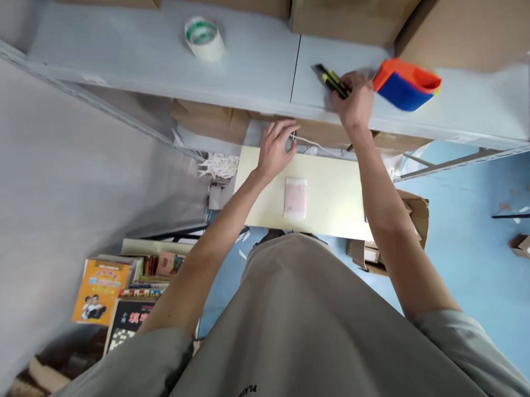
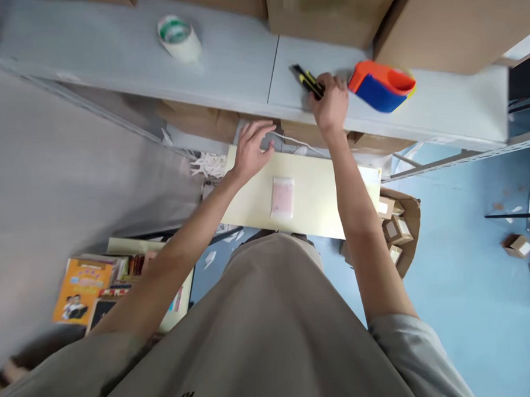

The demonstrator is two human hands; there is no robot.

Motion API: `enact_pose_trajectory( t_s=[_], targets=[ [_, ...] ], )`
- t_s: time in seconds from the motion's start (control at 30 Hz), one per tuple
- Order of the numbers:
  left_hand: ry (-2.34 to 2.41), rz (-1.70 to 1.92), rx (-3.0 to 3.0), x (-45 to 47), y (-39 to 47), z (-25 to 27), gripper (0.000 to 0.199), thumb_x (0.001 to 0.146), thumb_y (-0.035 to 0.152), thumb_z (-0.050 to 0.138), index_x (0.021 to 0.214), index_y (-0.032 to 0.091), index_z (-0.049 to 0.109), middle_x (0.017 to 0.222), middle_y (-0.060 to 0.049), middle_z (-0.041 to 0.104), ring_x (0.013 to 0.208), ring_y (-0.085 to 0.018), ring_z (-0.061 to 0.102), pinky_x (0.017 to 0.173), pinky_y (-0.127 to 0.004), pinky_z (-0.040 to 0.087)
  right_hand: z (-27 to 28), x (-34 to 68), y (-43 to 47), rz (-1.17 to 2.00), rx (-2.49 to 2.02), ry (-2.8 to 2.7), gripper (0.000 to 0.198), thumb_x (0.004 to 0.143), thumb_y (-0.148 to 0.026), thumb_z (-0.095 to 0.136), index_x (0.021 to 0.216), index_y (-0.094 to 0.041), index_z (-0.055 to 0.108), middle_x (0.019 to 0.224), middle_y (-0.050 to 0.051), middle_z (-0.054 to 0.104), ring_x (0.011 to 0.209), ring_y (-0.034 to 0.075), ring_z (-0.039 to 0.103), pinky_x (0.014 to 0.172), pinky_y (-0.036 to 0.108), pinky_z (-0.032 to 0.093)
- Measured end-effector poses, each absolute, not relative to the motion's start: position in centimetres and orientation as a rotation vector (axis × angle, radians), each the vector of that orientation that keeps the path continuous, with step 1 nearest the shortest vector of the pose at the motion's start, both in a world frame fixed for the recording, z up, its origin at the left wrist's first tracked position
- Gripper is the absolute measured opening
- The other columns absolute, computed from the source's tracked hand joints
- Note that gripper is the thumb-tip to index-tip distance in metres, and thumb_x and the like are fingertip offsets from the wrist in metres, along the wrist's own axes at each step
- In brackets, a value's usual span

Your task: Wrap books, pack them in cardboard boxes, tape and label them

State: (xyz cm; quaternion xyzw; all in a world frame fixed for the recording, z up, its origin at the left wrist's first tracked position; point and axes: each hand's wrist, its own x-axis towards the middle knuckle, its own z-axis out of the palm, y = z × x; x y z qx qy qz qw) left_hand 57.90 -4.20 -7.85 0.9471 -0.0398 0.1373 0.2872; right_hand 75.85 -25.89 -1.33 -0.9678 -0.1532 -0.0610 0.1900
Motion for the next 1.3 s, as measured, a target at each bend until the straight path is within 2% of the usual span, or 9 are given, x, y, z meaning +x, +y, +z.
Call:
enact_pose_trajectory(
  t_s=[0.2, 0.27, 0.37, 0.5, 0.57, 0.67, 0.77, 0.93, 1.3],
  targets=[
    [0.138, -0.327, 2.575, 47.3, -3.9, -21.6, 0.058, 0.102, 0.012, 0.060, 0.158, 0.011, 0.070, 0.172, -0.021, 0.066, 0.164, -0.037, 0.059, 0.142, -0.056, 0.048, -6.3, 65.6, -29.4, -0.432, -2.385, -0.446, 0.042, 0.105, -0.037, 0.067, 0.145, -0.025, 0.067, 0.137, 0.013, 0.074, 0.133, 0.030, 0.072, 0.118, 0.055, 0.066],
    [0.173, -0.492, 2.554, 45.3, -4.5, -24.4, 0.061, 0.101, 0.010, 0.060, 0.161, 0.011, 0.067, 0.180, -0.023, 0.057, 0.171, -0.037, 0.052, 0.143, -0.056, 0.047, -9.5, 61.2, -30.6, -0.290, -2.367, -0.409, 0.045, 0.107, -0.043, 0.065, 0.149, -0.026, 0.066, 0.136, 0.012, 0.071, 0.132, 0.033, 0.073, 0.115, 0.061, 0.068],
    [0.120, -0.568, 2.533, 44.3, -6.1, -27.0, 0.063, 0.100, 0.011, 0.062, 0.164, 0.012, 0.065, 0.191, -0.023, 0.042, 0.182, -0.039, 0.037, 0.145, -0.060, 0.042, -15.0, 55.1, -32.0, -0.105, -2.302, -0.297, 0.049, 0.104, -0.041, 0.067, 0.151, -0.027, 0.068, 0.136, 0.012, 0.067, 0.127, 0.031, 0.076, 0.110, 0.056, 0.070],
    [0.068, -0.576, 2.536, 44.8, -7.6, -28.0, 0.065, 0.100, 0.012, 0.063, 0.165, 0.009, 0.063, 0.193, -0.026, 0.038, 0.184, -0.041, 0.031, 0.146, -0.064, 0.039, -20.1, 48.8, -31.8, 0.122, -2.295, -0.012, 0.046, 0.096, -0.035, 0.070, 0.141, -0.022, 0.074, 0.132, 0.014, 0.069, 0.111, 0.028, 0.079, 0.099, 0.049, 0.073],
    [0.030, -0.606, 2.533, 45.0, -7.3, -27.8, 0.064, 0.101, 0.013, 0.062, 0.165, 0.010, 0.064, 0.193, -0.025, 0.040, 0.184, -0.040, 0.033, 0.146, -0.062, 0.039, -21.2, 46.8, -30.4, 0.292, -2.318, 0.092, 0.046, 0.094, -0.032, 0.069, 0.139, -0.019, 0.074, 0.135, 0.017, 0.073, 0.112, 0.030, 0.081, 0.102, 0.048, 0.072],
    [-0.069, -0.639, 2.528, 45.3, -5.5, -27.4, 0.067, 0.102, 0.014, 0.060, 0.170, 0.011, 0.060, 0.193, -0.024, 0.040, 0.182, -0.039, 0.036, 0.147, -0.061, 0.038, -21.6, 45.4, -27.0, 0.572, -2.399, 0.091, 0.056, 0.100, -0.030, 0.063, 0.154, -0.016, 0.067, 0.144, 0.020, 0.080, 0.127, 0.032, 0.081, 0.113, 0.046, 0.067],
    [-0.163, -0.618, 2.535, 45.9, -3.3, -27.3, 0.074, 0.104, 0.014, 0.057, 0.177, 0.009, 0.052, 0.195, -0.024, 0.035, 0.184, -0.040, 0.032, 0.150, -0.063, 0.030, -21.8, 45.9, -23.3, 0.756, -2.536, -0.036, 0.066, 0.111, -0.030, 0.052, 0.176, -0.015, 0.050, 0.162, 0.022, 0.074, 0.141, 0.031, 0.077, 0.117, 0.042, 0.063],
    [-0.239, -0.674, 2.541, 47.4, -1.3, -27.0, 0.082, 0.101, 0.013, 0.057, 0.182, 0.007, 0.045, 0.197, -0.024, 0.029, 0.185, -0.042, 0.029, 0.150, -0.065, 0.030, -22.8, 47.6, -19.0, 0.871, -2.656, -0.061, 0.071, 0.118, -0.027, 0.041, 0.187, -0.014, 0.038, 0.168, 0.023, 0.068, 0.137, 0.033, 0.078, 0.115, 0.042, 0.064],
    [-0.402, -0.739, 2.588, 48.6, -0.7, -27.5, 0.085, 0.100, 0.017, 0.062, 0.182, 0.004, 0.045, 0.197, -0.025, 0.028, 0.181, -0.047, 0.033, 0.142, -0.070, 0.043, -23.4, 47.7, -16.5, 0.899, -2.712, 0.000, 0.073, 0.118, -0.021, 0.040, 0.190, -0.016, 0.037, 0.158, 0.023, 0.071, 0.127, 0.033, 0.079, 0.108, 0.042, 0.064]
  ],
)
